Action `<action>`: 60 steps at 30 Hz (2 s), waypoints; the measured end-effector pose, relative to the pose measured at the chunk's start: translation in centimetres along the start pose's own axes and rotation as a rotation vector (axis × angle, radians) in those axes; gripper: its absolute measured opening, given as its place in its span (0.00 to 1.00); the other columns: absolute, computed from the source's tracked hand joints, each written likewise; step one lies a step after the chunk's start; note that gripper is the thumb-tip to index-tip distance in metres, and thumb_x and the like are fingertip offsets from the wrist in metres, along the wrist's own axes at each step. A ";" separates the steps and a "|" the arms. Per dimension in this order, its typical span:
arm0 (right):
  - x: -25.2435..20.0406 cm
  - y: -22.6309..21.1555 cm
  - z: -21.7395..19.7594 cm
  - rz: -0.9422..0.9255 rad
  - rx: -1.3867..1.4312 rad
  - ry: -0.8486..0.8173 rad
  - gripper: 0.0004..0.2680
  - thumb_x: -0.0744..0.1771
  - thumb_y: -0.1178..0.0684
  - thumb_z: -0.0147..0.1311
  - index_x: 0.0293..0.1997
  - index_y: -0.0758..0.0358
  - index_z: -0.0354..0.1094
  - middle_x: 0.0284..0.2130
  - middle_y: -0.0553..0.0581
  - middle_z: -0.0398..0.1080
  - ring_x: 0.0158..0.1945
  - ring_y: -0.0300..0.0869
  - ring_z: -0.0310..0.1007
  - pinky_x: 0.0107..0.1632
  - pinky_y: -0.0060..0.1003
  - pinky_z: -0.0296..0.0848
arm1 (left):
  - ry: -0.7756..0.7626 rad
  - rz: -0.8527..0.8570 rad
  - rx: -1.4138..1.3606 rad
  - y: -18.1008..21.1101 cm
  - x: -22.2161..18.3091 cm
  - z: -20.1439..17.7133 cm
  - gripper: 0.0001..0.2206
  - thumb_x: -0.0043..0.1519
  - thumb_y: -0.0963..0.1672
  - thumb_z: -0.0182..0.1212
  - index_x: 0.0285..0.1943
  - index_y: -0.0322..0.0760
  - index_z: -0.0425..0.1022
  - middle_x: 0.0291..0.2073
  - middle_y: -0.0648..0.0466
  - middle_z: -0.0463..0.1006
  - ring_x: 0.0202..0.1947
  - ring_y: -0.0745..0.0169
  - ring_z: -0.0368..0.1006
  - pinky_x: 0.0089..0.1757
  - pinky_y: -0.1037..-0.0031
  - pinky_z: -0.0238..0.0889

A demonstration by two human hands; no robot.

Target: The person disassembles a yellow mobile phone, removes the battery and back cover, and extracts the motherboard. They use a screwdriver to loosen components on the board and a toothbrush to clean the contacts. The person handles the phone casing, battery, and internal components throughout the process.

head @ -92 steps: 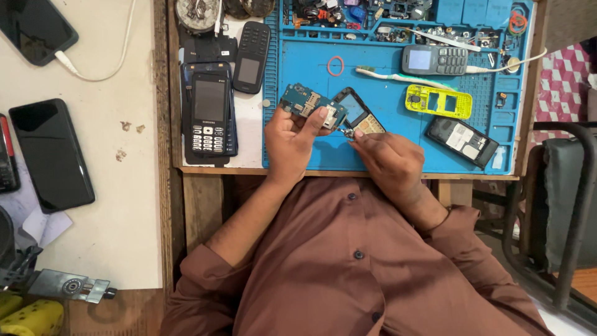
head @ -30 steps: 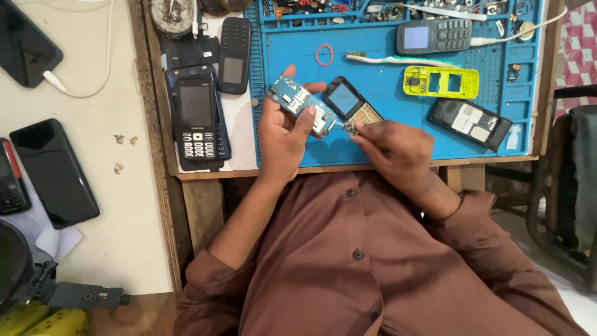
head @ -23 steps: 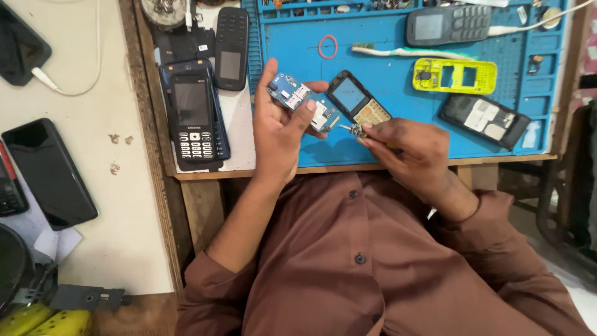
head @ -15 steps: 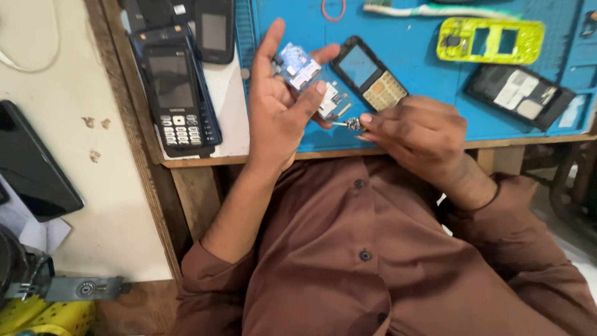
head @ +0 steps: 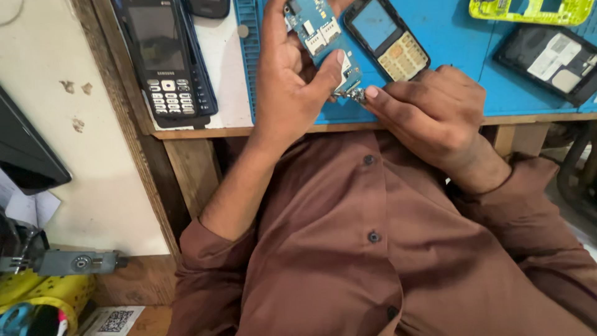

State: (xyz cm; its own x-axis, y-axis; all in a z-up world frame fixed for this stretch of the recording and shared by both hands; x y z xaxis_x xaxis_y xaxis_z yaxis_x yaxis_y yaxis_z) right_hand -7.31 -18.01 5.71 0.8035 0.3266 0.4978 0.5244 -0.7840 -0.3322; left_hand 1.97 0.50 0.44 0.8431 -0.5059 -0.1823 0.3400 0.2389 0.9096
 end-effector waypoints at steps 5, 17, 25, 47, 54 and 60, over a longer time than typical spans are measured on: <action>0.0 0.2 -0.3 -0.107 -0.147 -0.006 0.07 0.67 0.58 0.69 0.48 0.62 0.77 0.34 0.50 0.75 0.32 0.41 0.68 0.39 0.36 0.59 | -0.040 0.052 0.138 0.0 -0.4 0.0 0.28 0.69 0.33 0.59 0.73 0.31 0.47 0.46 0.46 0.79 0.38 0.68 0.77 0.38 0.80 0.73; -1.1 1.4 -0.4 -0.078 0.040 0.086 0.06 0.68 0.58 0.67 0.49 0.63 0.77 0.38 0.50 0.76 0.39 0.42 0.71 0.51 0.41 0.61 | -0.078 0.041 0.097 -0.8 -0.1 -1.2 0.11 0.70 0.35 0.59 0.57 0.27 0.63 0.40 0.49 0.78 0.30 0.70 0.76 0.28 0.78 0.70; -1.1 0.9 0.2 -0.169 -0.022 0.062 0.08 0.67 0.57 0.68 0.49 0.60 0.77 0.37 0.48 0.76 0.35 0.41 0.70 0.48 0.39 0.62 | -0.108 0.061 0.026 -1.1 0.1 -1.7 0.07 0.72 0.36 0.60 0.51 0.25 0.65 0.37 0.51 0.76 0.31 0.70 0.74 0.28 0.77 0.70; -1.1 1.2 0.4 -0.155 -0.017 0.067 0.07 0.68 0.57 0.68 0.49 0.62 0.76 0.38 0.50 0.76 0.38 0.42 0.70 0.49 0.40 0.61 | -0.159 0.030 0.188 -0.7 0.3 -1.4 0.05 0.71 0.38 0.60 0.48 0.26 0.70 0.30 0.56 0.77 0.25 0.73 0.73 0.24 0.79 0.70; -1.1 1.1 0.3 -0.157 -0.019 0.072 0.07 0.68 0.58 0.67 0.50 0.63 0.76 0.38 0.50 0.76 0.38 0.42 0.71 0.49 0.40 0.62 | -0.144 -0.002 0.185 -0.6 0.2 -1.4 0.04 0.70 0.38 0.59 0.47 0.27 0.71 0.31 0.56 0.76 0.26 0.73 0.73 0.25 0.79 0.70; -1.2 0.9 0.2 -0.142 -0.004 0.087 0.07 0.68 0.58 0.68 0.49 0.62 0.76 0.39 0.50 0.75 0.39 0.42 0.71 0.47 0.40 0.64 | -0.120 0.003 0.114 -0.8 0.2 -1.5 0.04 0.71 0.37 0.60 0.48 0.26 0.69 0.33 0.53 0.76 0.28 0.70 0.74 0.26 0.77 0.69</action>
State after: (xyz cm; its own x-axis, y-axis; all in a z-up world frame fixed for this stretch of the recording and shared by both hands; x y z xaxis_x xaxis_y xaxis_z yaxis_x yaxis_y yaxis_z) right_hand -7.75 -18.98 4.71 0.6940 0.3872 0.6069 0.6294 -0.7357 -0.2503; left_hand 2.45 1.41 -0.91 0.7858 -0.6023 -0.1402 0.2828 0.1484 0.9476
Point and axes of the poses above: each hand's wrist, its own x-axis towards the middle knuckle, its own z-axis out of the palm, y = z × x, the point moved 1 cm from there along x, towards the middle knuckle
